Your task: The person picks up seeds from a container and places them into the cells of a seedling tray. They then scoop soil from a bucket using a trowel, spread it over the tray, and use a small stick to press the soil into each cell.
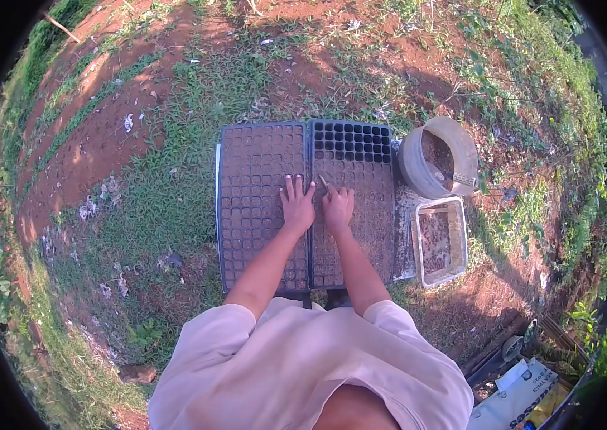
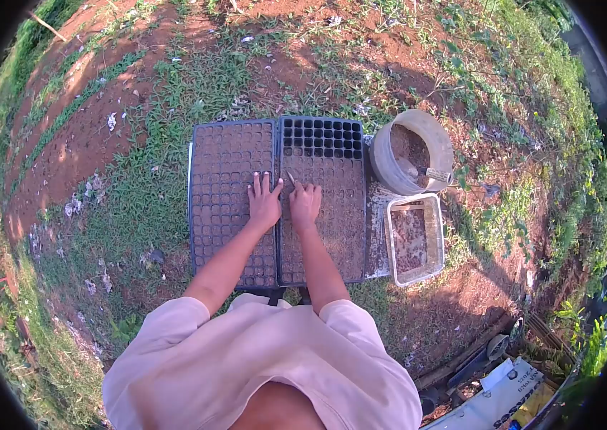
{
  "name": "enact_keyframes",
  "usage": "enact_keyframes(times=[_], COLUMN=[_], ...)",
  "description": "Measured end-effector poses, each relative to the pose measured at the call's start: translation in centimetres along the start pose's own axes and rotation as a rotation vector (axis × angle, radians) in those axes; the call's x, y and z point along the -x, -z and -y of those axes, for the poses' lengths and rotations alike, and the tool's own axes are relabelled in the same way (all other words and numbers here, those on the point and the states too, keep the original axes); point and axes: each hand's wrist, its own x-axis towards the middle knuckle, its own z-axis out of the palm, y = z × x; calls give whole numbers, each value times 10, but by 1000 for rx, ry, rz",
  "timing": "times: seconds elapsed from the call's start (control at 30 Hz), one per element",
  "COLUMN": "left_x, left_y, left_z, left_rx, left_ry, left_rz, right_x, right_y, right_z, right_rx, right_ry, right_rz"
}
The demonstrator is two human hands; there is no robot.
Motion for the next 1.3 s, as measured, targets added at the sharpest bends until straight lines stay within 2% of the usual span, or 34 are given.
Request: enact_keyframes(times=[0.07, 0.17, 0.23, 0.57, 0.63, 0.77, 0.97, 1.03, 1.13, 1.3], left_x=[-1, 0, 0, 0, 0, 0, 0, -1, -2, -1], left_y=[-1, -3, -2, -2, 0, 6, 5, 7, 6, 9], left_z=[0, 1, 2, 0, -1, -1, 1, 0, 1, 0], left_rx=[-8, 8, 5, -11, -9, -9, -8, -12, -14, -5], left_ry=[1, 0, 0, 9, 10, 10, 9, 10, 16, 15], left_rz=[-3, -10, -9, -20, -11, 14, 20, 35, 49, 11], right_x=[-4, -7, -9, -7, -8, -9, -16, -20, -24, -33], right_y=[0, 1, 4, 1, 1, 0, 3, 3, 4, 19], right_z=[1, 6, 7, 1, -2, -8, -5, -9, -18, -20], right_rx=[4, -37, -5, -64, -77, -81, -271, -561, -555, -592], right_ry=[29, -52, -23, 35, -19, 25, -73, -183, -112, -141], right_rz=[29, 9, 104, 43, 13, 41, -97, -75, -58, 50])
